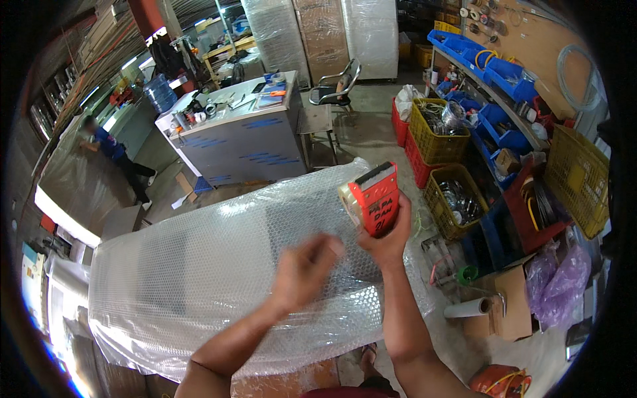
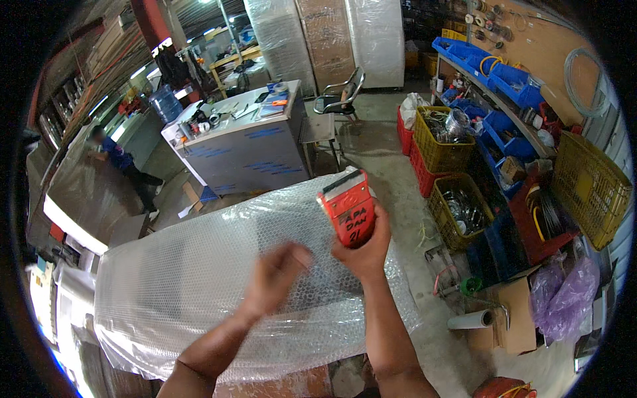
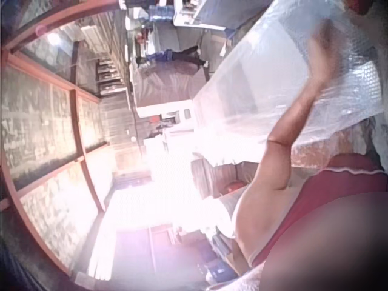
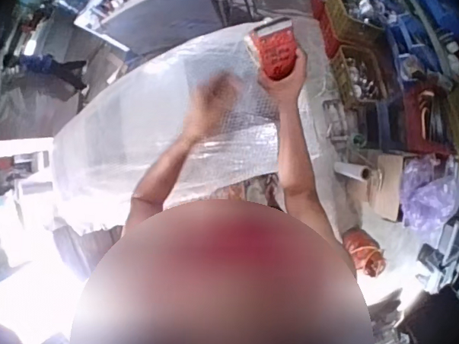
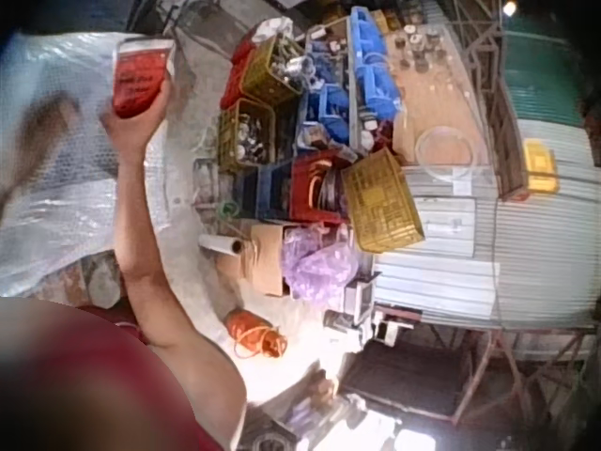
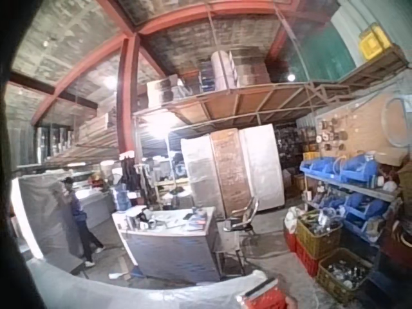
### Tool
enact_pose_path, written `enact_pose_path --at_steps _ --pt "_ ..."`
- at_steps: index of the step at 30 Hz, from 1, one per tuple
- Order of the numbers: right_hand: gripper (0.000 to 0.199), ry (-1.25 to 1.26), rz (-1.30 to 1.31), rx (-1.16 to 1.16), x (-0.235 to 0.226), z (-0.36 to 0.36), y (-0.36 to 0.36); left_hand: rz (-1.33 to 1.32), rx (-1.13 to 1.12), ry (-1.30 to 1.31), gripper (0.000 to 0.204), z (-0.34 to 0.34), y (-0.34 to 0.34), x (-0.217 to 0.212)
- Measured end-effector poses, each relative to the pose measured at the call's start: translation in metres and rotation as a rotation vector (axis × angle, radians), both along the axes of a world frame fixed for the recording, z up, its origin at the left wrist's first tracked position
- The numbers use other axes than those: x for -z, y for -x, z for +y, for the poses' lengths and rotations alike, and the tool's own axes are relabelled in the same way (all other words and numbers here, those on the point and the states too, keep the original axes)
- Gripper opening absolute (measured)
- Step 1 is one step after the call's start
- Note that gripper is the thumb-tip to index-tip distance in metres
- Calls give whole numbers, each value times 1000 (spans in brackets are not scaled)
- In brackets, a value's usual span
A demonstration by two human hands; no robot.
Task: The person wraps a large appliance with bubble wrap and secures it with packing tape. They then label the wrapped item with a marker and place a purple plastic bag into a cardboard box. Finally, they move a stainless steel gas stove across the floor.
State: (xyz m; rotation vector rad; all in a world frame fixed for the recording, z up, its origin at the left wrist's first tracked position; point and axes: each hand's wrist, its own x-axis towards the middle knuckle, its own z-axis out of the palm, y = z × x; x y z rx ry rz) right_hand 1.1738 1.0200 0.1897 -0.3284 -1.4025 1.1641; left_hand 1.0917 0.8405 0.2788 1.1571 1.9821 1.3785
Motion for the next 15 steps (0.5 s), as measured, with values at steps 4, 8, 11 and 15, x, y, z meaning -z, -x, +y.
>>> enact_pose_path --at_steps 4,8,11,15 --pt "83 -75 13 13 3 -8 4 -14 78 -176 47 36 86 -61" --pt "91 -62 8 6 2 -7 6 161 280 -64 52 50 96 -68" --pt "96 75 53 -92 2 -6 6 477 262 -150 56 59 79 -51" --pt "96 107 25 -129 4 -7 8 401 138 -215 49 81 64 -22"
